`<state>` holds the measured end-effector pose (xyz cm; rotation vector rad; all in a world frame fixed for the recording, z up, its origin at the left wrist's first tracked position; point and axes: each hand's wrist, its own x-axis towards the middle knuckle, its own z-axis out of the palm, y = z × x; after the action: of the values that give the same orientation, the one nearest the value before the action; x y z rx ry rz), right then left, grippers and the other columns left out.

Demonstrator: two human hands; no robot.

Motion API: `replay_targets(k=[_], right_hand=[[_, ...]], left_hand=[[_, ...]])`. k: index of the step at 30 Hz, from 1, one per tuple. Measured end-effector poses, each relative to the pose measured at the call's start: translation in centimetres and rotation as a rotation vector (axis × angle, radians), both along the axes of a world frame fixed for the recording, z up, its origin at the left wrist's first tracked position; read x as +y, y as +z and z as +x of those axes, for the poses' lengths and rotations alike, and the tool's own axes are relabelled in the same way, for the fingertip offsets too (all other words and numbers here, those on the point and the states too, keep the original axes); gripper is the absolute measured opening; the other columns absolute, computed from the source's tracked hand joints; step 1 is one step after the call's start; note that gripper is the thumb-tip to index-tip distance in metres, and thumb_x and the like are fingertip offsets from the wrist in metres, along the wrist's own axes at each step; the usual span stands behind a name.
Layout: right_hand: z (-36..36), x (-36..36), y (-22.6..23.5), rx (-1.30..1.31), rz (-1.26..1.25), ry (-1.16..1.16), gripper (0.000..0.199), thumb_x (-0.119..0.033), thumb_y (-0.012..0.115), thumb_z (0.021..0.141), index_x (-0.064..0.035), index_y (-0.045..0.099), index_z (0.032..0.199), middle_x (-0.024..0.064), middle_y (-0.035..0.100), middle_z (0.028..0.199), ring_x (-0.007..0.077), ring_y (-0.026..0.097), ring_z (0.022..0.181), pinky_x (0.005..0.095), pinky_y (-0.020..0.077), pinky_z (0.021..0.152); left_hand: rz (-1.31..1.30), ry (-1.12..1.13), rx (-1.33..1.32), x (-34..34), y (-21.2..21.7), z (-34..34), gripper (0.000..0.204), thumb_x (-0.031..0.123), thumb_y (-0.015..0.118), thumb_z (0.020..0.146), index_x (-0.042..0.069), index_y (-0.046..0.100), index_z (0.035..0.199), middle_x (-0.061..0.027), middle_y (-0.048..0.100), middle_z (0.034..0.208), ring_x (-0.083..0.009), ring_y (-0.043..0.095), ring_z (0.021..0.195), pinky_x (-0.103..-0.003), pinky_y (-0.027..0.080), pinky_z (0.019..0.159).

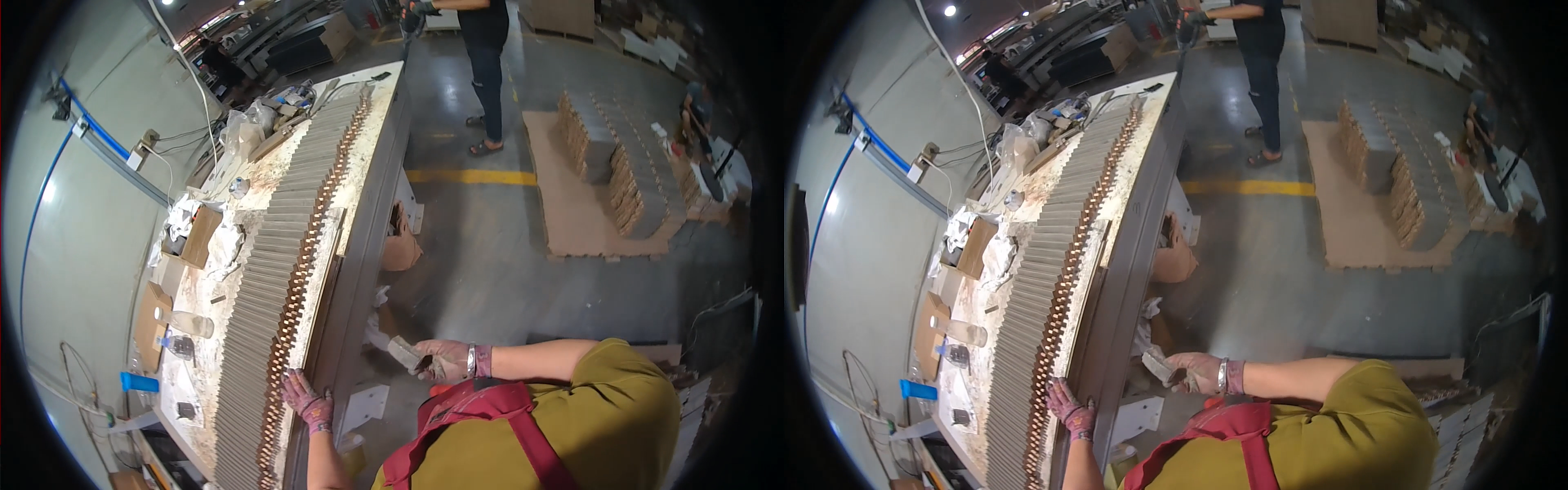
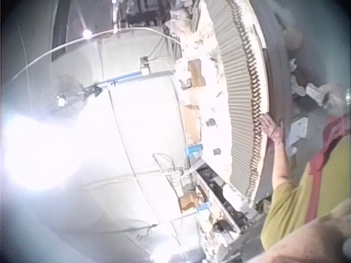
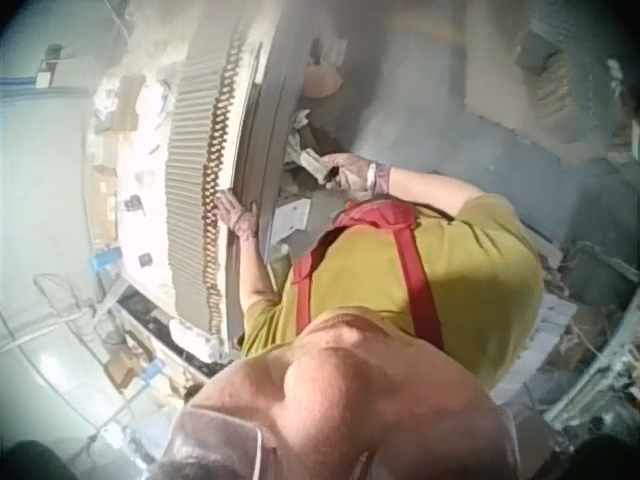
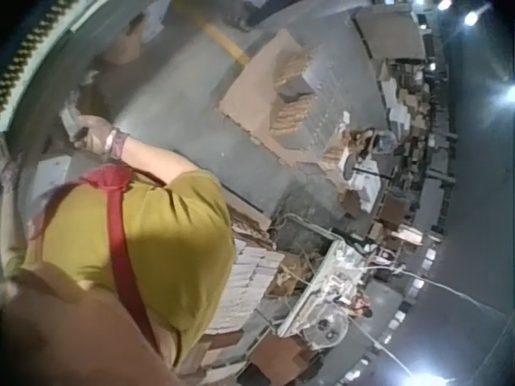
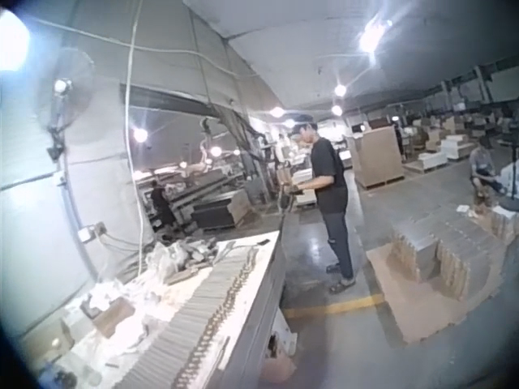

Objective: The person wipes a row of bamboo slats using a white cloth, then picks up and inspects a small dark stone-like object, and finally moves the row of slats along the workbench.

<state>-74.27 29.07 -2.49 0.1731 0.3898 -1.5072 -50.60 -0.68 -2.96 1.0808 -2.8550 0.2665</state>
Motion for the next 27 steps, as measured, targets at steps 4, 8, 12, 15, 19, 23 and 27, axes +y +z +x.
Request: replay_targets(k=[4, 8, 12, 15, 19, 23, 27], right_hand=[[0.3, -0.5, 0.6, 0.185, 0.097, 0.048, 0.023, -0.029, 0.054, 0.096, -0.0111, 0.062, 0.109, 0.0047, 0.068, 0.094, 0.0171, 0.066, 0.085, 0.0277, 0.055, 0.064], [0.6, -1.7, 0.9, 0.211, 0.124, 0.069, 0.025, -0.03, 0.053, 0.097, -0.0106, 0.061, 0.11, 0.0046, 0.068, 0.095, 0.0169, 0.066, 0.085, 0.0273, 0.0551, 0.064], [2.1, -4.4, 1.8, 0.26, 0.143, 0.12, 0.025, -0.03, 0.053, 0.098, -0.0095, 0.061, 0.11, 0.0051, 0.068, 0.095, 0.016, 0.067, 0.082, 0.026, 0.056, 0.063], [3.8, -6.8, 2.4, 0.258, 0.097, 0.14, 0.027, -0.029, 0.053, 0.099, -0.0073, 0.059, 0.114, 0.0063, 0.067, 0.096, 0.0179, 0.067, 0.084, 0.0274, 0.0576, 0.067], [6.8, -10.6, 3.3, 0.284, 0.08, 0.182, 0.024, -0.029, 0.051, 0.099, -0.0106, 0.06, 0.113, 0.002, 0.066, 0.095, 0.0136, 0.065, 0.08, 0.0249, 0.0563, 0.064], [9.7, -14.6, 5.9, 0.327, 0.068, 0.143, 0.022, -0.029, 0.052, 0.099, -0.0133, 0.061, 0.112, -0.0008, 0.066, 0.097, 0.0111, 0.064, 0.085, 0.0252, 0.0561, 0.068], [11.6, -18.8, 6.3, 0.32, -0.106, 0.157, 0.027, -0.03, 0.056, 0.097, -0.0124, 0.059, 0.118, -0.0009, 0.065, 0.107, 0.0125, 0.062, 0.096, 0.0271, 0.0551, 0.078]], left_hand=[[0.008, 0.013, 0.066, 0.0, -0.5, 0.4, 0.102, 0.038, 0.076, 0.066, 0.008, 0.025, 0.15, -0.0103, 0.019, 0.158, -0.0354, 0.013, 0.145, -0.054, 0.01, 0.118], [-0.033, -0.018, 0.088, 0.1, -0.7, 0.6, 0.104, 0.037, 0.078, 0.065, 0.009, 0.024, 0.15, -0.0114, 0.021, 0.157, -0.0337, 0.016, 0.144, -0.052, 0.011, 0.118], [-0.046, -0.042, 0.146, 0.2, -0.6, 0.6, 0.102, 0.035, 0.078, 0.065, 0.009, 0.026, 0.149, -0.0122, 0.025, 0.155, -0.0349, 0.02, 0.143, -0.053, 0.014, 0.117], [-0.012, -0.046, 0.165, 0.5, 0.1, 0.0, 0.091, 0.037, 0.073, 0.07, 0.008, 0.033, 0.146, -0.0123, 0.028, 0.153, -0.0353, 0.022, 0.142, -0.054, 0.013, 0.118], [0.027, -0.061, 0.183, 0.4, 0.5, 0.1, 0.089, 0.039, 0.071, 0.073, 0.008, 0.033, 0.147, -0.0117, 0.027, 0.154, -0.0349, 0.019, 0.143, -0.055, 0.014, 0.117], [0.225, -0.108, 0.202, 0.3, 3.0, 1.4, 0.085, 0.033, 0.072, 0.074, 0.009, 0.034, 0.147, -0.0112, 0.028, 0.154, -0.0339, 0.019, 0.144, -0.054, 0.017, 0.115], [0.309, -0.246, 0.262, -1.1, 3.0, 4.8, 0.08, 0.028, 0.075, 0.072, 0.002, 0.041, 0.14, -0.014, 0.036, 0.148, -0.0338, 0.027, 0.14, -0.047, 0.024, 0.114]])
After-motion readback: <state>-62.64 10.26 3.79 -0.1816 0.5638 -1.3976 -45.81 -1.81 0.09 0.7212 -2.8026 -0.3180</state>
